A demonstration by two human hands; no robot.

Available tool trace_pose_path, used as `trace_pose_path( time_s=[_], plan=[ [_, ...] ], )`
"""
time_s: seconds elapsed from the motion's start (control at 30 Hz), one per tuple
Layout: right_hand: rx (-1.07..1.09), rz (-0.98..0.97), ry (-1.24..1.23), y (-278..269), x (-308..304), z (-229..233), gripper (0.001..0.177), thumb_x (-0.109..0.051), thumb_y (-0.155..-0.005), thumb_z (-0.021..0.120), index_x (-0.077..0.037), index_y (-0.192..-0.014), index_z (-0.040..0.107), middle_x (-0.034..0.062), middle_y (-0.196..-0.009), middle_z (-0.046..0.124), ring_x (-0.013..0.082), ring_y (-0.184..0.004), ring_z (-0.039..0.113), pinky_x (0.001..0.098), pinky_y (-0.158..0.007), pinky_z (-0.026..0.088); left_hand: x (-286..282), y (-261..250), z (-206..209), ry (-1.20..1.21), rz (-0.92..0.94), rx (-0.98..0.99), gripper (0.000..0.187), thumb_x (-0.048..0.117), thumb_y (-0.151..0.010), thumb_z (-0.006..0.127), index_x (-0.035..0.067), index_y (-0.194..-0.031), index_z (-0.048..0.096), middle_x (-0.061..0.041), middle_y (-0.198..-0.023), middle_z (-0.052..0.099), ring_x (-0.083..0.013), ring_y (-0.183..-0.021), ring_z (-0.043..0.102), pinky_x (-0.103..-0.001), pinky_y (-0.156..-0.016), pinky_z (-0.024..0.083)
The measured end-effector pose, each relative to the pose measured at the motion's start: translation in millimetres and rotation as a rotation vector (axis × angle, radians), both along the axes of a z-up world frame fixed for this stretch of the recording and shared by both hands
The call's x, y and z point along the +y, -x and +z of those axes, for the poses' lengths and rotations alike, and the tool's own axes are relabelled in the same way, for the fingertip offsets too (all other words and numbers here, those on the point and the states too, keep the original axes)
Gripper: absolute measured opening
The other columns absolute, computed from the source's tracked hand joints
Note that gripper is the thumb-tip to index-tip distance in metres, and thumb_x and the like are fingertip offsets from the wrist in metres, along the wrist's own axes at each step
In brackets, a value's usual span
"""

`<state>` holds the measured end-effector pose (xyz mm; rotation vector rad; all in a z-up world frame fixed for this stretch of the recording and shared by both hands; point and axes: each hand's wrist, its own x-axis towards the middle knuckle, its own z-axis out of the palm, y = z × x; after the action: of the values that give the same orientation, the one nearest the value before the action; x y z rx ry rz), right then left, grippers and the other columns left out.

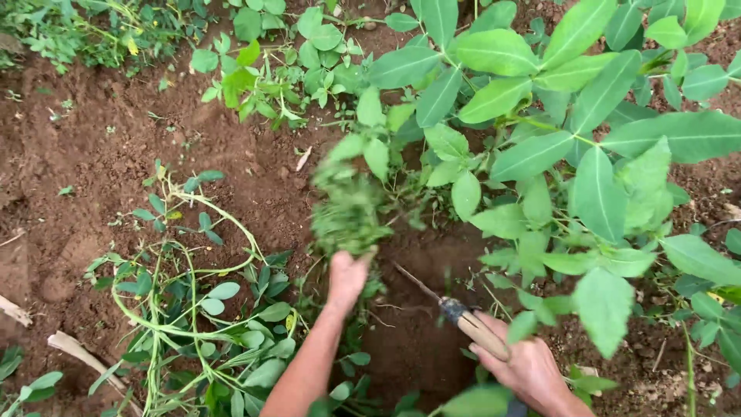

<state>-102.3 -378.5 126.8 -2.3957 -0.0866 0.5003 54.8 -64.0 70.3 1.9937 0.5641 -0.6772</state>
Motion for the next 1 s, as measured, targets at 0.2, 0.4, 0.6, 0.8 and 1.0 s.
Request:
trace_pose_path(
  time_s=[0.2, 0.4, 0.6, 0.8, 1.0],
  plan=[
    [0.612, -0.782, -0.479, -4.9, -60.7, -27.9, 0.038, -0.021, -0.083, 0.08, 0.003, -0.111, 0.07, 0.0172, -0.069, 0.068, 0.0193, -0.044, 0.056, 0.0381, -0.04, 0.048, 41.3, -7.5, -36.7, -0.202, 0.014, -0.569, 0.032, 0.02, -0.086, 0.079, -0.003, -0.107, 0.076, -0.022, -0.093, 0.075, -0.0248, -0.08, 0.067, -0.038, -0.069, 0.052],
    [0.84, -0.891, -0.795, -47.9, 9.6, -100.6, 0.033, -0.029, -0.083, 0.073, -0.005, -0.106, 0.071, 0.0085, -0.063, 0.06, 0.0193, -0.046, 0.057, 0.0338, -0.04, 0.047, -12.8, -23.9, 6.6, -0.426, -0.518, 0.067, 0.043, 0.042, -0.096, 0.068, 0.0, -0.104, 0.074, -0.02, -0.108, 0.074, -0.0302, -0.093, 0.075, -0.042, -0.078, 0.062],
    [0.642, -0.662, -0.413, -85.4, 48.7, -16.6, 0.04, -0.024, -0.081, 0.082, 0.001, -0.111, 0.073, 0.0064, -0.069, 0.069, 0.0172, -0.055, 0.064, 0.0324, -0.048, 0.053, -7.5, 1.2, -57.1, -0.516, -0.548, -0.542, 0.025, 0.006, -0.085, 0.067, -0.005, -0.107, 0.069, -0.029, -0.107, 0.068, -0.0443, -0.087, 0.07, -0.051, -0.075, 0.059],
    [0.544, -0.404, -0.173, -113.0, 49.9, 50.7, 0.051, -0.032, -0.082, 0.081, -0.012, -0.129, 0.073, 0.0067, -0.063, 0.067, 0.0163, -0.049, 0.057, 0.0321, -0.045, 0.047, 52.4, -5.2, -18.3, -0.268, -0.042, -0.528, 0.026, 0.015, -0.087, 0.073, -0.003, -0.104, 0.071, -0.027, -0.099, 0.071, -0.0462, -0.095, 0.071, -0.048, -0.079, 0.058],
    [0.747, -0.815, -0.517, -82.3, -40.3, -36.9, 0.055, -0.023, -0.083, 0.08, 0.015, -0.119, 0.064, 0.0142, -0.065, 0.063, 0.0236, -0.046, 0.055, 0.0389, -0.039, 0.045, 48.0, -47.0, -7.5, -0.513, -0.224, -0.6, 0.041, 0.013, -0.076, 0.079, -0.008, -0.109, 0.066, -0.035, -0.13, 0.058, -0.0474, -0.101, 0.066, -0.048, -0.081, 0.058]
  ],
)
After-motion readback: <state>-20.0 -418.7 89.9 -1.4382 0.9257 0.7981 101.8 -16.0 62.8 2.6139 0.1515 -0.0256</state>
